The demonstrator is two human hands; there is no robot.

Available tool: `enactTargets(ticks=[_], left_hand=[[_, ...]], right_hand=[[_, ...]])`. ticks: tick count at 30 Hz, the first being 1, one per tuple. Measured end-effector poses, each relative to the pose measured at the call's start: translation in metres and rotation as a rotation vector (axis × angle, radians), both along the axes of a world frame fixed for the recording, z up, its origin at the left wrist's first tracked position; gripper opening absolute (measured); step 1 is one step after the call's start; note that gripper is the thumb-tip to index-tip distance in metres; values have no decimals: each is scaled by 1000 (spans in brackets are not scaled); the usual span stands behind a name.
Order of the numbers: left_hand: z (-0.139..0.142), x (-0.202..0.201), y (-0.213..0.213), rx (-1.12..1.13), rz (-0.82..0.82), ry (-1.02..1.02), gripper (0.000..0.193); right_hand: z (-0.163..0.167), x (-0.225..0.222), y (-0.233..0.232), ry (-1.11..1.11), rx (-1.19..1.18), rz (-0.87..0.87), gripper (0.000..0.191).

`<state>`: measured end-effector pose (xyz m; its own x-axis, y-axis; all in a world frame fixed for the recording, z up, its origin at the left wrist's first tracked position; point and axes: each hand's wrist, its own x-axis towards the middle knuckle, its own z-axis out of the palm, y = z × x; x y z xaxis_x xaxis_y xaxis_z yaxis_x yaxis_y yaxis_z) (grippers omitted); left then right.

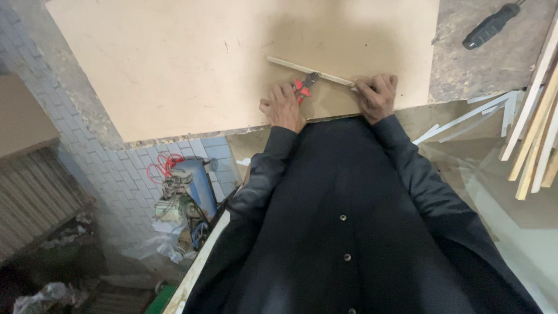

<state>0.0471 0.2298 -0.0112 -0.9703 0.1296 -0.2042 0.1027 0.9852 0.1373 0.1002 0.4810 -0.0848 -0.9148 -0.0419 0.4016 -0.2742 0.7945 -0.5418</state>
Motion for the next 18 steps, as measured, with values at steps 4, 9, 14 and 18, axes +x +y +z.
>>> enactTargets(ticks=[4, 9, 14, 18], left_hand=[[3, -3, -1, -16, -15, -108, 75], [1, -5, -13, 95, -96, 32, 76], [-11, -2, -28, 227, -162, 119, 48], [-18, 3, -29, 109, -236, 195, 23]], right_hand=[[3, 0, 0, -35, -3, 0, 17], [2, 0, 1, -20, -34, -12, 18], [-4, 1, 1, -35, -36, -28, 18], [-3, 1, 0, -41, -40, -32, 17]])
